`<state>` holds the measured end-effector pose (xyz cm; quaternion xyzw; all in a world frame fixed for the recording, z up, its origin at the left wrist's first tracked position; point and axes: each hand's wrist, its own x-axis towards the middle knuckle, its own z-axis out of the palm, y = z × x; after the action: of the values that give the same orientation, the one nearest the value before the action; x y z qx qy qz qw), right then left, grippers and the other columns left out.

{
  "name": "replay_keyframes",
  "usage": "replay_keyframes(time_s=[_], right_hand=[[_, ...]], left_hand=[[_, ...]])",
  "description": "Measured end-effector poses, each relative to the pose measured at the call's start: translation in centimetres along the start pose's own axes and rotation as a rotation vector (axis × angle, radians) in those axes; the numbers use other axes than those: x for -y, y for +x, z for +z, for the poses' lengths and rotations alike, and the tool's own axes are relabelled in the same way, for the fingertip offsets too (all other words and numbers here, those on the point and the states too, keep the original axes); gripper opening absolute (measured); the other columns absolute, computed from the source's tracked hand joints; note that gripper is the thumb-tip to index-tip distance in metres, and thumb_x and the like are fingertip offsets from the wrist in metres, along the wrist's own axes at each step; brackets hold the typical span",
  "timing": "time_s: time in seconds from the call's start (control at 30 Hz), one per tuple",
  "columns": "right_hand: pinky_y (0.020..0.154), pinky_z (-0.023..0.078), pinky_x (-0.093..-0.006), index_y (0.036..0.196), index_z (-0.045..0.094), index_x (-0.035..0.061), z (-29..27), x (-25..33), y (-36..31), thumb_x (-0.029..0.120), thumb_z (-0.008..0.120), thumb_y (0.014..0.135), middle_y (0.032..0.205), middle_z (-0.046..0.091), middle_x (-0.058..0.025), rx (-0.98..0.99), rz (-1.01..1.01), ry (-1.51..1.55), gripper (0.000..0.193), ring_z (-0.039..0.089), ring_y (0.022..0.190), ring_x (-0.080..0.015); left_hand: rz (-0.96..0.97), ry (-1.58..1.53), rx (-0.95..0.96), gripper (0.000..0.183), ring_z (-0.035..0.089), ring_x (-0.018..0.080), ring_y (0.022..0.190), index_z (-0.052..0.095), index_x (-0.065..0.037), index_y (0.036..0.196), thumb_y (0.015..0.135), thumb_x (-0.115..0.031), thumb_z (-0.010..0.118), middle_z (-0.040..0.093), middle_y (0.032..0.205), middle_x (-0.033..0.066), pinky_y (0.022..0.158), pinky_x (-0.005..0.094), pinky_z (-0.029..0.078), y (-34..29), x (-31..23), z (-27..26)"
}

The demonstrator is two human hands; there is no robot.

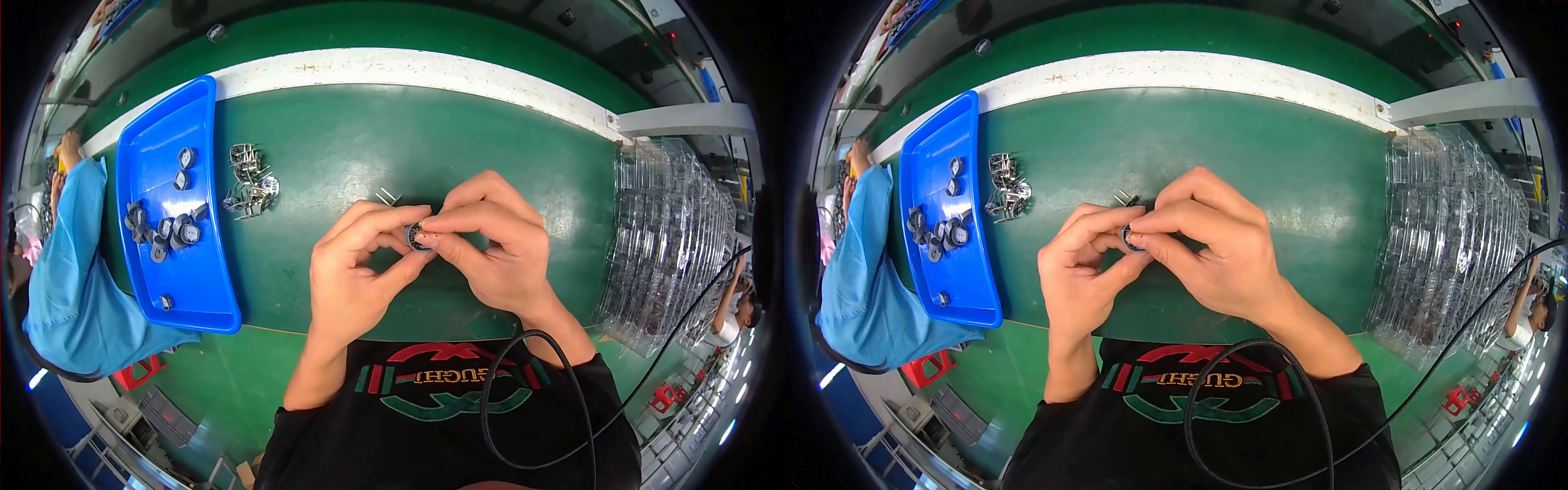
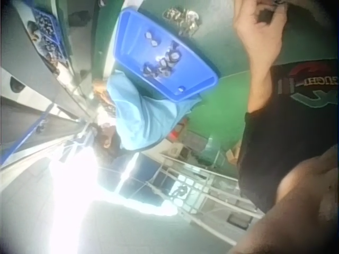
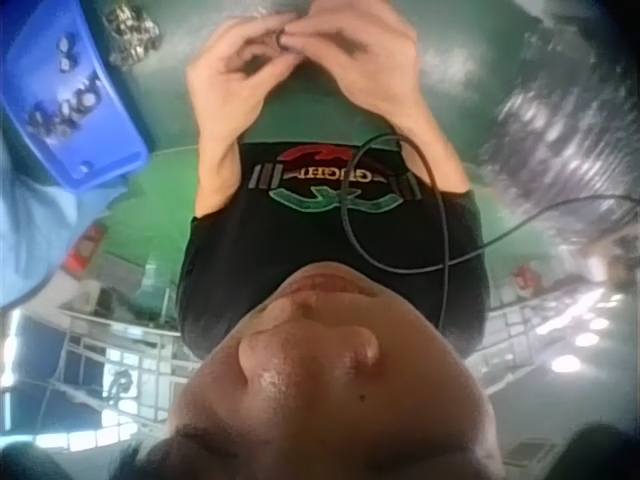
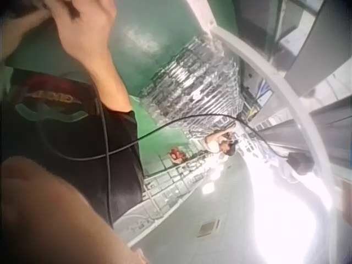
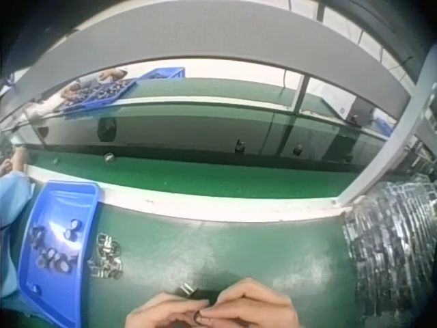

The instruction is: The person inserts small metal pins and internal switch components into plastic connector housings by hand at a manufacturing workstation.

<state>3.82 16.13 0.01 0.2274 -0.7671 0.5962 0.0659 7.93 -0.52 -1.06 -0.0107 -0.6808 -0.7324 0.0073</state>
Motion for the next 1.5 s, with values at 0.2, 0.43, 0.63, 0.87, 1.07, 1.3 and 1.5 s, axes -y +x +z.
replay_keyframes(time_s=[0.2, 0.43, 0.63, 0.87, 1.07, 1.3, 1.5], right_hand=[[0.055, 0.049, -0.0286, 0.090, 0.075, 0.0060, -0.3, -0.5, 0.0, -0.005, 0.078, 0.066, 0.084, 0.062, -0.0064, 0.046, -0.115, -0.141, 0.027, 0.060, 0.067, -0.0183], [0.059, 0.050, -0.0353, 0.110, 0.069, 0.0052, 0.1, -2.7, 0.5, -0.001, 0.069, 0.074, 0.089, 0.061, -0.0073, 0.086, -0.191, -0.274, 0.037, 0.059, 0.071, -0.0263], [0.070, 0.047, -0.0351, 0.103, 0.072, 0.0085, 0.7, -1.9, 0.9, 0.011, 0.076, 0.078, 0.092, 0.057, -0.0032, 0.183, -0.157, -0.470, 0.026, 0.054, 0.082, -0.0231], [0.074, 0.046, -0.0348, 0.091, 0.066, 0.0062, 0.4, -3.2, -0.8, 0.008, 0.074, 0.075, 0.086, 0.052, -0.0032, 0.265, -0.202, -0.459, 0.018, 0.053, 0.083, -0.0222], [0.073, 0.044, -0.0334, 0.086, 0.063, 0.0072, 0.0, -3.0, -0.6, 0.007, 0.063, 0.078, 0.083, 0.048, -0.0054, 0.241, -0.239, -0.528, 0.009, 0.051, 0.079, -0.0218], [0.072, 0.044, -0.0337, 0.080, 0.063, 0.0088, -0.5, -2.8, -0.7, 0.008, 0.068, 0.077, 0.081, 0.049, -0.0036, 0.223, -0.199, -0.536, 0.005, 0.052, 0.078, -0.0210], [0.066, 0.047, -0.0355, 0.086, 0.068, 0.0078, -0.4, -2.7, -0.2, 0.008, 0.075, 0.076, 0.084, 0.057, -0.0031, 0.113, -0.127, -0.450, 0.012, 0.057, 0.074, -0.0237]], left_hand=[[-0.057, -0.173, 0.061, 0.045, 0.067, 0.0152, 0.092, 0.067, 0.003, 0.120, 0.078, 0.017, 0.070, 0.062, 0.108, 0.0111, 0.077, 0.0239, 0.056, 0.1, 0.5, -1.0], [-0.120, 0.232, -0.126, 0.025, 0.066, 0.0088, 0.078, 0.074, 0.001, 0.106, 0.083, 0.010, 0.070, 0.068, 0.098, 0.0072, 0.068, 0.0186, 0.050, 1.6, -2.7, -4.9], [-0.029, 0.771, 0.017, 0.019, 0.069, 0.0142, 0.068, 0.075, -0.002, 0.101, 0.083, -0.007, 0.074, 0.069, 0.091, 0.0106, 0.063, 0.0260, 0.050, 11.2, -5.4, -7.3], [0.221, 0.990, -0.149, 0.023, 0.071, 0.0289, 0.085, 0.077, -0.008, 0.098, 0.082, -0.024, 0.072, 0.074, 0.090, 0.0112, 0.080, 0.0372, 0.054, 29.1, 2.2, -6.2], [0.246, 1.166, -0.344, 0.030, 0.064, 0.0314, 0.100, 0.077, -0.011, 0.093, 0.088, -0.038, 0.066, 0.073, 0.094, 0.0139, 0.091, 0.0428, 0.048, 36.0, 4.5, -6.8], [0.187, 1.767, -0.357, 0.041, 0.065, 0.0336, 0.102, 0.068, -0.007, 0.114, 0.086, -0.036, 0.064, 0.068, 0.110, 0.0200, 0.094, 0.0424, 0.048, 31.3, 2.8, -15.0], [0.045, 1.278, -0.274, 0.032, 0.069, 0.0331, 0.090, 0.069, 0.000, 0.102, 0.076, -0.017, 0.078, 0.071, 0.097, 0.0186, 0.083, 0.0394, 0.054, 23.4, -0.7, -12.6]])
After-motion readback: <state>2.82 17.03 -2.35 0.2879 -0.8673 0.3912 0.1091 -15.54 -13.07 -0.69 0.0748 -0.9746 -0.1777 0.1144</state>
